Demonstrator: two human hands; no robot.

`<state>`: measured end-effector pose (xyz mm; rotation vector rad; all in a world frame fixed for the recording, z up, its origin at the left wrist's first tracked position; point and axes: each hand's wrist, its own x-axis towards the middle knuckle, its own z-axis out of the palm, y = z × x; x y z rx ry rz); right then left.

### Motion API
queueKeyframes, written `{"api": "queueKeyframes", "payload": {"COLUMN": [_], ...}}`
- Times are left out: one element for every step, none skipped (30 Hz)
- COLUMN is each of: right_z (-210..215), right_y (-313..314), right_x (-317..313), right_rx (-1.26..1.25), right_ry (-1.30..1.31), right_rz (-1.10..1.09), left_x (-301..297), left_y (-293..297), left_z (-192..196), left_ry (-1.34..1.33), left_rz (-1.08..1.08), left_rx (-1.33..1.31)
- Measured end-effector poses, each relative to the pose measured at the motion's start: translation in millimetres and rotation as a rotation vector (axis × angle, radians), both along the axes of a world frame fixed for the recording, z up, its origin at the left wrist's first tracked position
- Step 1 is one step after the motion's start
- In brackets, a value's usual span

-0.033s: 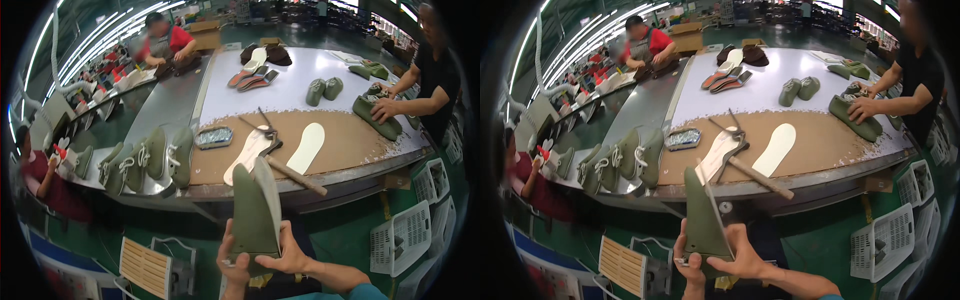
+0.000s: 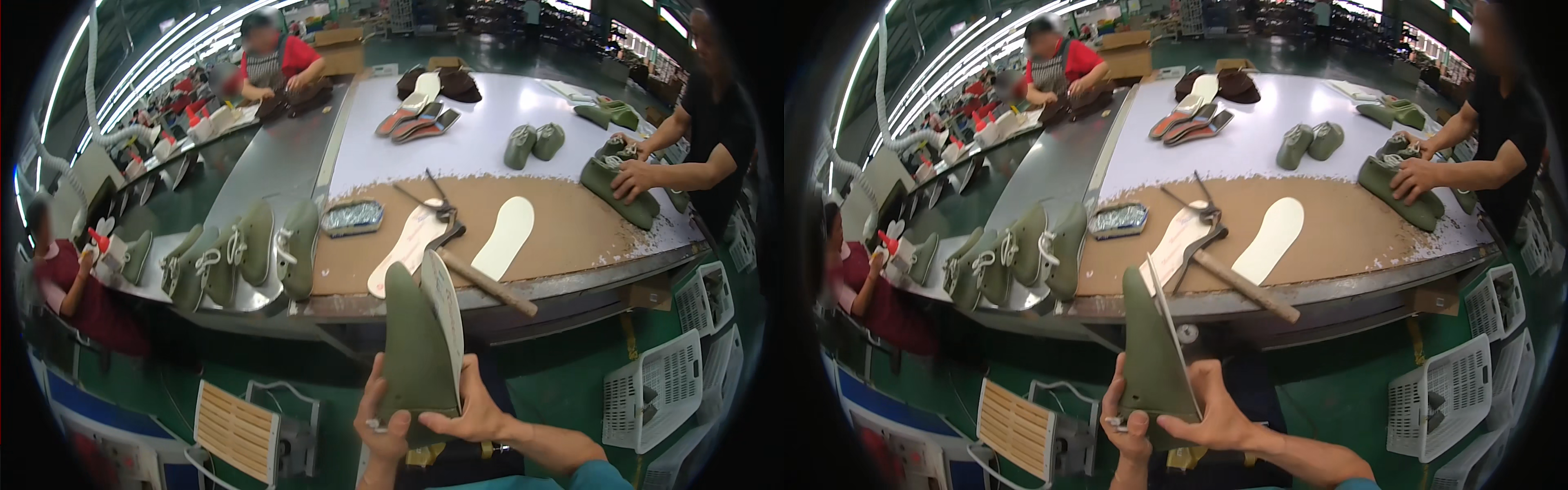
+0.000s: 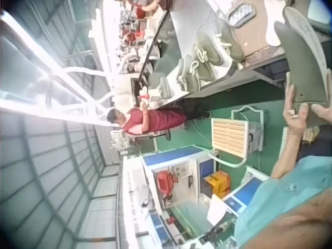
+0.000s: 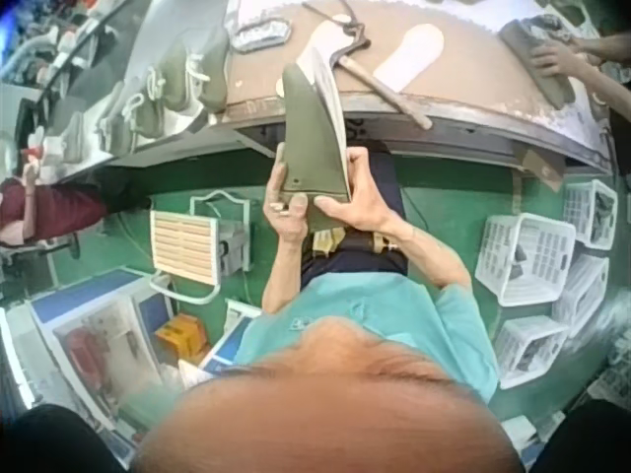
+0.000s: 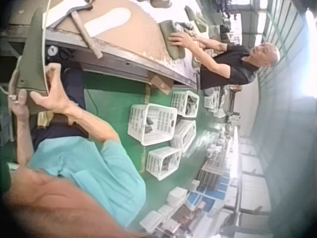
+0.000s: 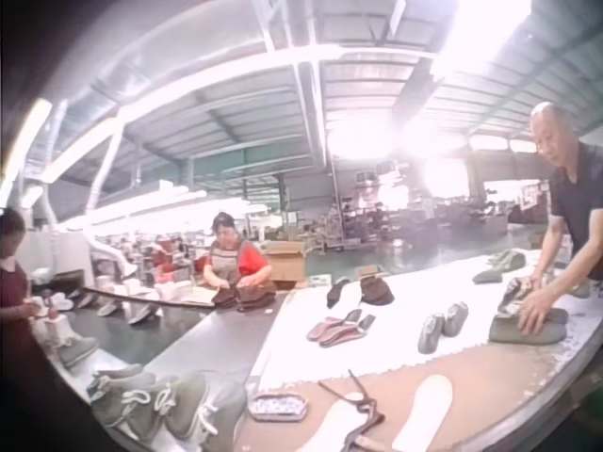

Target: The person assembles green slip-on shoes by applying adhesive to white insoles using a handheld yellow glue gun. They then press the insoles into the shoe uppers and use a hammer to secure the fit. The process is repeated for multiple pairs of shoes on a factory workbench.

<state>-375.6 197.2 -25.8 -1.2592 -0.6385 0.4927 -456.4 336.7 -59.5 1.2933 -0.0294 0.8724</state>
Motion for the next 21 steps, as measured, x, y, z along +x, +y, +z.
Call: {"api": "queueKeyframes", "payload": {"right_z": [-3.4,-20.0,-17.0,-26.5,-28.8,-33.9,-41.9,-51.2,-57.4,-64.1,-69.8,-73.0,-77.7,-90.7,-99.6,-107.4,-117.4,-136.4,-145.9,-154.8,-159.9], "right_y": [-1.1,-3.7,-5.4,-8.8,-10.5,-11.9,-14.3,-15.5,-15.8,-14.8,-14.4,-18.4,-20.0,-21.2,-23.2,-27.1,-31.4,-41.5,-49.1,-57.2,-60.7], "right_x": [3.4,15.5,30.3,44.6,56.9,64.5,67.6,67.1,67.6,67.1,67.1,68.3,68.9,69.9,71.8,73.8,75.4,75.5,73.9,71.7,70.4], "right_rx": [-0.036,-0.146,-0.301,-0.35,-0.368,-0.417,-0.478,-0.498,-0.517,-0.518,-0.549,-0.595,-0.629,-0.683,-0.721,-0.763,-0.806,-0.793,-0.792,-0.791,-0.781], "right_ry": [-0.026,-0.23,-0.564,-0.798,-0.965,-1.029,-1.093,-1.101,-1.119,-1.139,-1.152,-1.165,-1.18,-1.148,-1.128,-1.105,-1.081,-1.082,-1.047,-1.012,-0.977], "right_rz": [-0.001,-0.05,-0.121,-0.19,-0.152,-0.107,-0.063,-0.03,-0.003,0.021,0.06,0.078,0.1,0.126,0.168,0.209,0.249,0.24,0.207,0.173,0.143], "left_x": [-4.7,-7.6,-21.1,-35.5,-47.6,-55.4,-52.4,-47.4,-38.7,-26.4,-14.0,0.6,13.3,20.8,24.7,28.4,29.4,30.4,31.5,32.2,31.8], "left_y": [7.7,19.2,27.3,27.8,27.9,23.4,20.5,16.1,9.9,2.0,-4.5,-7.4,-7.6,-6.7,-4.1,-1.8,-0.4,0.9,1.1,0.3,0.8], "left_z": [0.2,1.9,9.1,16.3,21.3,20.6,28.2,29.1,30.3,25.3,15.6,3.2,-12.8,-29.9,-49.5,-68.3,-84.7,-91.7,-98.2,-104.1,-107.2], "left_ry": [0.072,0.061,0.054,0.002,-0.051,-0.094,-0.114,-0.028,0.048,0.22,0.391,0.425,0.462,0.498,0.51,0.519,0.528,0.552,0.545,0.54,0.542], "left_rz": [0.043,0.171,0.362,0.424,0.488,0.488,0.388,0.285,0.179,0.12,0.055,0.025,0.004,-0.022,-0.067,-0.117,-0.167,-0.241,-0.25,-0.259,-0.262], "left_rx": [0.16,0.44,0.633,0.665,0.704,0.658,0.759,0.878,0.993,1.022,1.044,1.087,1.135,1.184,1.173,1.159,1.145,1.095,1.102,1.108,1.118]}}
